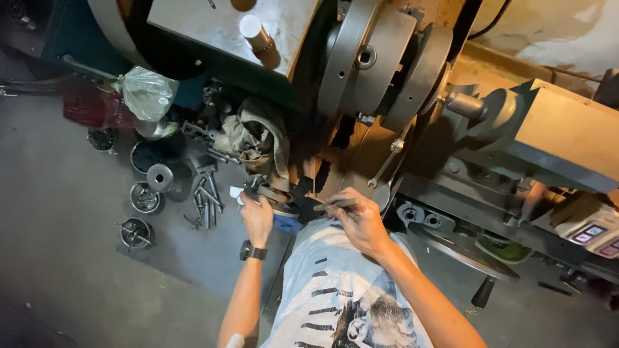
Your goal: The person places a metal ring onto a lathe chuck, then uses a wrench to tighten bolts securing the ring. They repeatedly pick up and place down metal rings and a wrench while adjusting the chuck.
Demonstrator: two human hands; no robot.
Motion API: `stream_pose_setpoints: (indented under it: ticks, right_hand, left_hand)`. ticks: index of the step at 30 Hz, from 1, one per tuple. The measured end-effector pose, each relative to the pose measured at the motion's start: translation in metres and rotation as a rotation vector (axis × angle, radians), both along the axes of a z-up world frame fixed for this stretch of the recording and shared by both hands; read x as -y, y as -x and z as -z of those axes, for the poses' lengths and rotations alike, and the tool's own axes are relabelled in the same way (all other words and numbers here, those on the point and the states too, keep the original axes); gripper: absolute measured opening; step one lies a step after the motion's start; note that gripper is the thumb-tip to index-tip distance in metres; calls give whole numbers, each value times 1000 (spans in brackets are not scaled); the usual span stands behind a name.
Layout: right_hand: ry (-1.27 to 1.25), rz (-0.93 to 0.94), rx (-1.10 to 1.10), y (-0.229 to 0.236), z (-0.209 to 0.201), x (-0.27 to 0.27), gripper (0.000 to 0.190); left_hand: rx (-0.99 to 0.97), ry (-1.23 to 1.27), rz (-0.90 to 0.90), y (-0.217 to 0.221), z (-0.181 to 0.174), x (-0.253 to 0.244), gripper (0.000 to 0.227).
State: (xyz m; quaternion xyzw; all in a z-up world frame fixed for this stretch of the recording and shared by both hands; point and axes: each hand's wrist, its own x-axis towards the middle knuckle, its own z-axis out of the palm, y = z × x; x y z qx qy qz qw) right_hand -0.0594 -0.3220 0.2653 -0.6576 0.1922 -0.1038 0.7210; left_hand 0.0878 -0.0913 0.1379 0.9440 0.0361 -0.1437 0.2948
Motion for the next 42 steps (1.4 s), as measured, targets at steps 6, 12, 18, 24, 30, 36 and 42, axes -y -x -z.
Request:
stream_pose_setpoints:
  ticks: [6, 12, 18, 24, 30, 36, 42]
  right_hand:
    - [78, -19, -14, 2, -4, 2, 10]
    - [129, -17, -36, 6, -7, 3, 10]
    - [111, -3, -40, 10, -5, 5, 12]
    - [128, 0, -60, 11, -5, 5, 13]
    - [147, -6, -71, 11, -6, 4, 12]
    - [212, 26, -42, 27, -12, 12, 13]
    - [50, 264, 149, 68, -55, 52, 20]
  left_hand:
    - [3, -30, 53, -45, 49, -39, 41]
    - [-352, 57, -98, -83, 77, -58, 43]
    - [-573, 290, -204, -105, 126, -82, 42]
    - [-638, 346, -188, -111, 128, -82, 33]
    - [-711, 361, -161, -111, 130, -87, 36]
    - [1, -309, 280, -101, 55, -73, 79]
    - [222, -79, 612, -33, -208, 92, 37]
